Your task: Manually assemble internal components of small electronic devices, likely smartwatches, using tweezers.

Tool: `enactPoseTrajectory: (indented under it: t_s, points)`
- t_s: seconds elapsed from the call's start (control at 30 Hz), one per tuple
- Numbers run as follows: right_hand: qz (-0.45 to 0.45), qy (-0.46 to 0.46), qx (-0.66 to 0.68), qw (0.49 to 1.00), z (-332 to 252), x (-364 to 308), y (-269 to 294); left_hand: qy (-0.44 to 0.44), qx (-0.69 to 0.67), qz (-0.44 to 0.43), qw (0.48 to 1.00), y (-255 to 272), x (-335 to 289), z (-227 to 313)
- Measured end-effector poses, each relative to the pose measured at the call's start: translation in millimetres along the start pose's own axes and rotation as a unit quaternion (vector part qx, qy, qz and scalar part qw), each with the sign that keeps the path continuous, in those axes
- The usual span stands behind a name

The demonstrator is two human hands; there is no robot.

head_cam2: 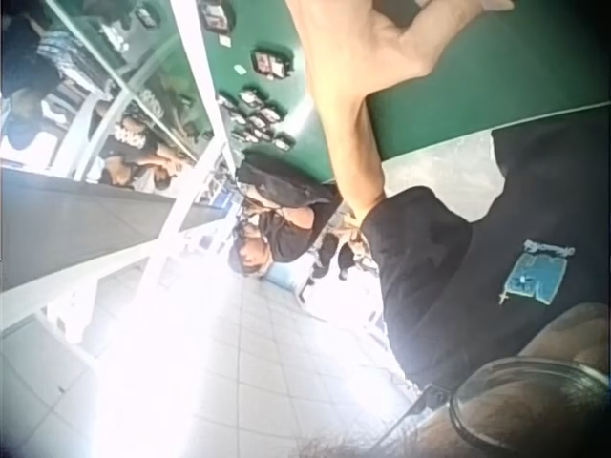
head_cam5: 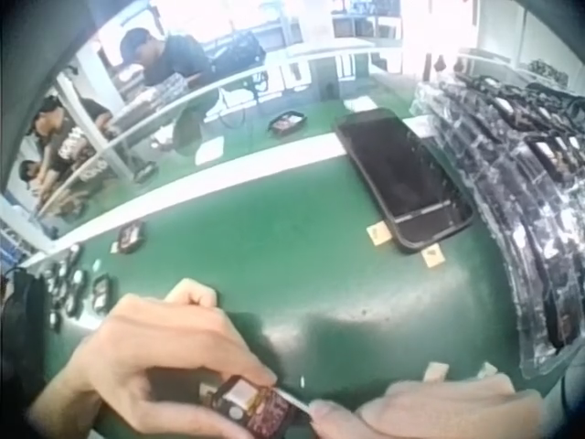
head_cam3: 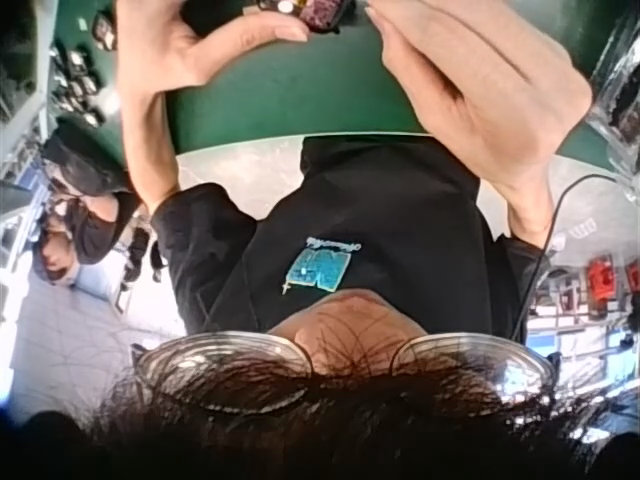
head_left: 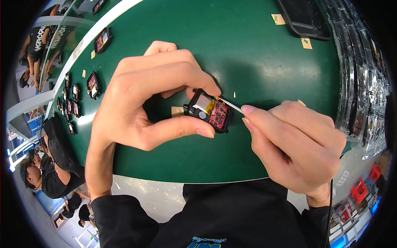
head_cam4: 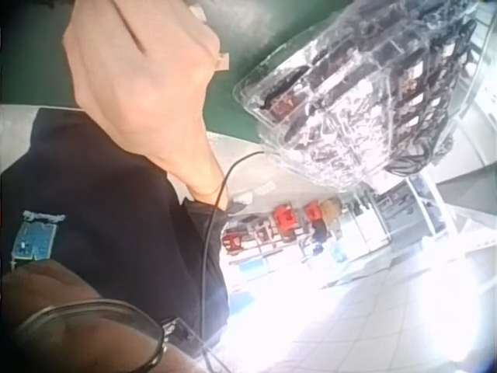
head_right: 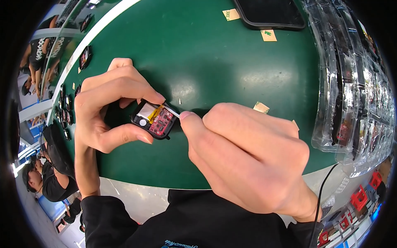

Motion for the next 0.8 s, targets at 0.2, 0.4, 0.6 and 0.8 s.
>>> enactPoseTrajectory:
  t_s: [0.2,0.4,0.6,0.8]
  points:
    - [-0.013,0.005,0.006,1.0,-0.7,0.9,-0.9,-0.005,-0.013,0.011,1.0,0.8,0.6,2.0]
    - [0.01,0.001,0.001,1.0,-2.3,-0.2,0.3,-0.003,-0.009,0.003,1.0,-1.4,-2.3,1.2]
    - [0.013,-0.05,-0.011,0.999,-2.3,-2.8,14.6,0.004,0.02,0.021,1.0,-1.1,-3.6,5.2]
    - [0.041,-0.11,-0.004,0.993,-4.9,-21.5,34.2,-0.023,0.031,0.027,0.999,0.2,2.7,12.3]
Point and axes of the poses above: each hand's wrist, its own x-axis towards the middle knuckle, its own y-axis out of the back of the hand, z = x × y, the point moved 10 cm from there along x, towards the middle knuckle, and after that the axes turned 5 degrees about y, right-handed, at the moved point
